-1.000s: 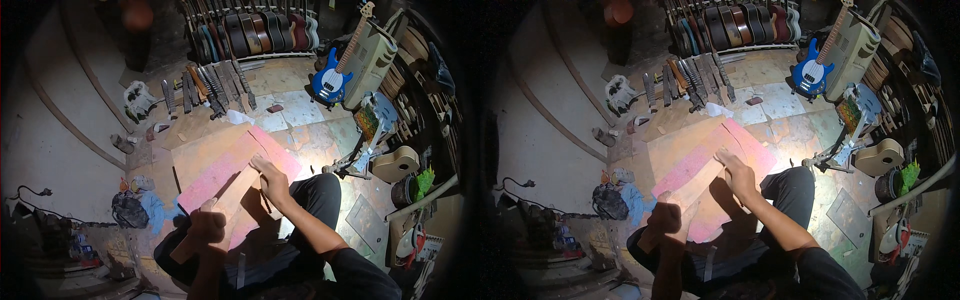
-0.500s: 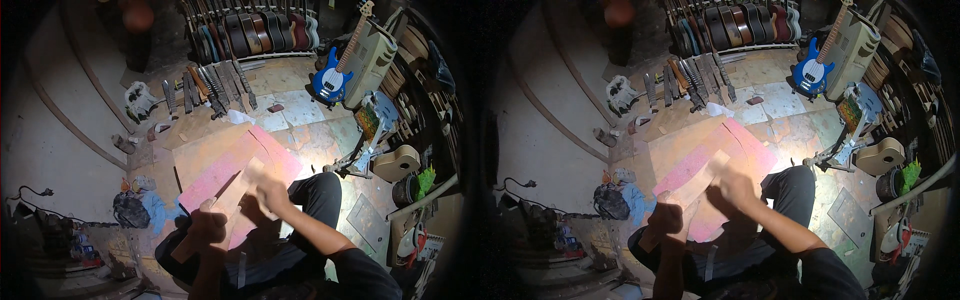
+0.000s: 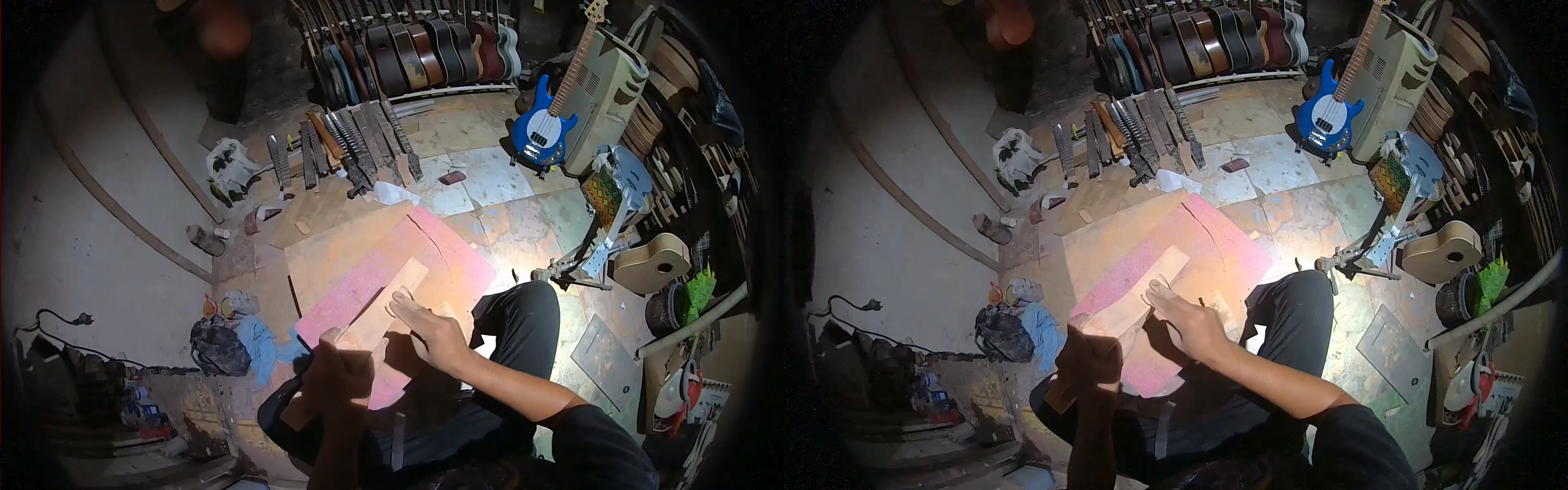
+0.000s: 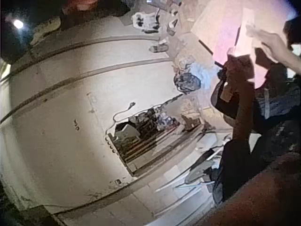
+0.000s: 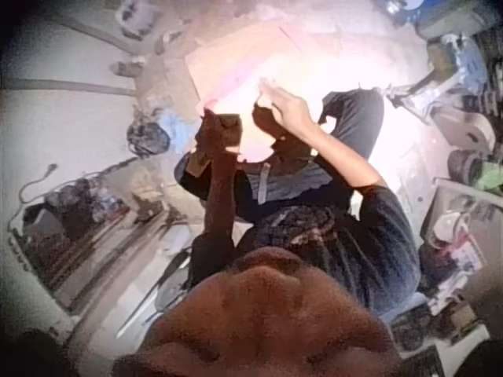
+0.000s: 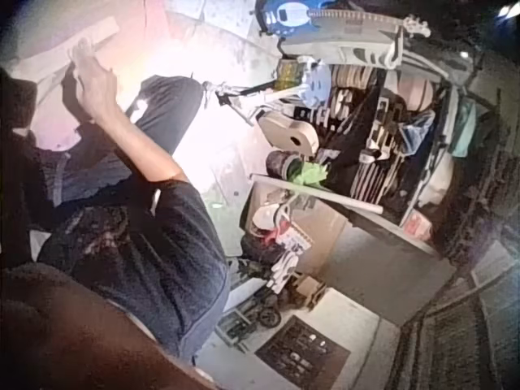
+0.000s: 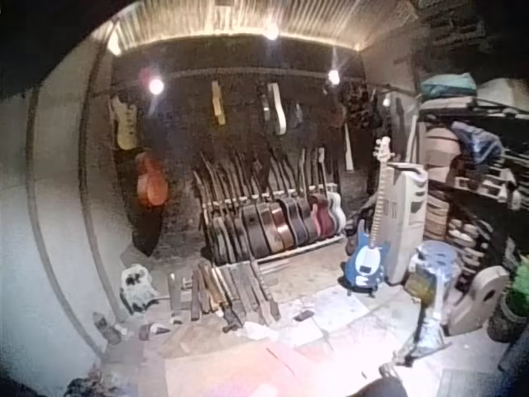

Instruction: The person sands a wooden guitar neck and a guitar body using a piece of sandpaper, rubbing the wooden surfaces while holding the components by hand.

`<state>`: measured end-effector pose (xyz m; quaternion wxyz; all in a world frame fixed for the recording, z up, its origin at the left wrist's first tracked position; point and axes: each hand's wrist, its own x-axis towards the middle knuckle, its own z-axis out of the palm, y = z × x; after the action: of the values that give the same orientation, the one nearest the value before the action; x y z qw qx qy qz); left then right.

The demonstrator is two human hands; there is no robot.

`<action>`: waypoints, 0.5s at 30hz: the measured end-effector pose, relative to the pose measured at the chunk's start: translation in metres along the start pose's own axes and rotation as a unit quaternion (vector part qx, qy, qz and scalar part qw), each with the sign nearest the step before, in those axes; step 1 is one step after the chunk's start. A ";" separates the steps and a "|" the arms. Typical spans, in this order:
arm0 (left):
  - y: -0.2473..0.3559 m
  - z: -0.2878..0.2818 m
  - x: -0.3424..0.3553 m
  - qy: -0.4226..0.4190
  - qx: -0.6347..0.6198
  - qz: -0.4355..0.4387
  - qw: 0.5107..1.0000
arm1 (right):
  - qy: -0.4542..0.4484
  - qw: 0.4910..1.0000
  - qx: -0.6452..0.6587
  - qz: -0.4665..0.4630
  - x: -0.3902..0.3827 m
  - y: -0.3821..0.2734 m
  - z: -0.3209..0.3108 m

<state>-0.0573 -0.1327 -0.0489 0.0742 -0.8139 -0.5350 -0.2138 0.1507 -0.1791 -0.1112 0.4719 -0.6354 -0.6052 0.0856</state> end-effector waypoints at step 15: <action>-0.004 0.015 0.003 0.004 -0.045 0.112 0.993 | -0.007 0.989 -0.097 0.115 0.007 0.014 0.007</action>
<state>-0.0563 -0.1233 -0.0617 0.0632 -0.8703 -0.4304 -0.2308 0.1577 -0.1676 -0.1216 0.3906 -0.7429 -0.5371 0.0848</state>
